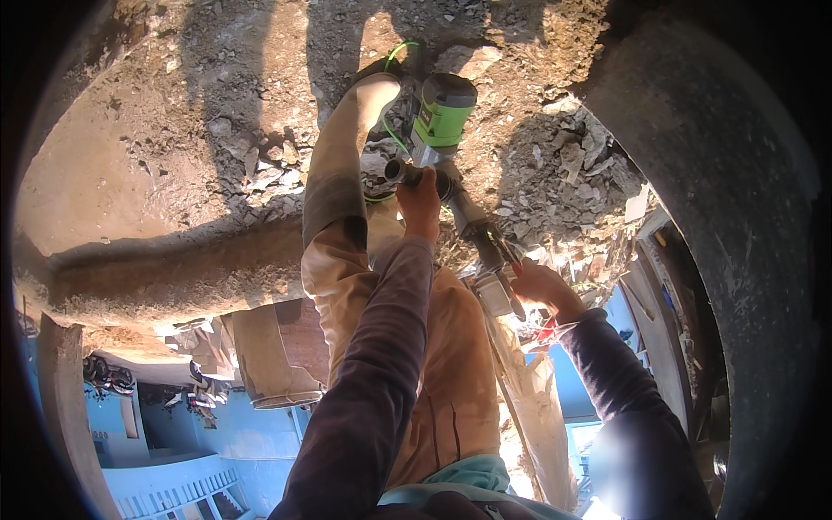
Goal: The person walks through a debris-filled construction area and sits on the ground. They use a green corded rotary hammer drill to drill into a concrete floor or wall base, adjusting the tool and position while drilling.
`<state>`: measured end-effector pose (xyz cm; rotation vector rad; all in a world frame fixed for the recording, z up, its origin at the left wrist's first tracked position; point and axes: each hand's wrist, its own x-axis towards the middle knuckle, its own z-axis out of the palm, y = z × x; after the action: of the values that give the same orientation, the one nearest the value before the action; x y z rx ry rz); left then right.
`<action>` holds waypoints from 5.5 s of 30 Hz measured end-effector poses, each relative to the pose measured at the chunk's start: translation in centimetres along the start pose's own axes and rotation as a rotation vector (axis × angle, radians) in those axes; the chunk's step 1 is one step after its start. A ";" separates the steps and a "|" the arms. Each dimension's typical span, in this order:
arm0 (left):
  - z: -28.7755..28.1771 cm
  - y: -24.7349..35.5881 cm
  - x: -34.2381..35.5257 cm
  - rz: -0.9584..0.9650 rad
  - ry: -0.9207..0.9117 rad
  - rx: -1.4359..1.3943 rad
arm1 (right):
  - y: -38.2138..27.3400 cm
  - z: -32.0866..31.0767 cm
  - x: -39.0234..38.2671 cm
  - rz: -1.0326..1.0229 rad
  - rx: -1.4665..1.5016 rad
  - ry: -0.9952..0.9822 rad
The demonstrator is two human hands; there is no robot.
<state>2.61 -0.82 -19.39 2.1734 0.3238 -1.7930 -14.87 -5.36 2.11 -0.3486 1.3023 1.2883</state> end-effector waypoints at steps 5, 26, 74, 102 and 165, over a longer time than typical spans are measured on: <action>0.0 -0.1 0.2 -0.004 0.001 -0.020 | -1.2 -1.0 -1.2 -0.176 -0.300 -0.075; 0.0 -0.6 0.4 -0.005 0.041 -0.016 | 1.6 0.1 0.9 -0.195 -0.077 -0.014; -2.1 4.7 0.0 -0.082 -0.085 0.210 | 9.7 12.5 1.2 -0.257 1.071 0.101; -5.7 6.1 3.9 0.072 -0.295 0.277 | -1.6 24.6 5.3 -0.759 1.914 -0.439; -4.2 5.8 2.4 0.023 -0.186 0.189 | 0.9 13.1 1.2 -0.558 1.212 -0.309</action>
<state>8.95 -4.68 -20.46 2.0970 0.0895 -2.0683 -9.39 6.03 5.78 0.3299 1.3482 -0.0357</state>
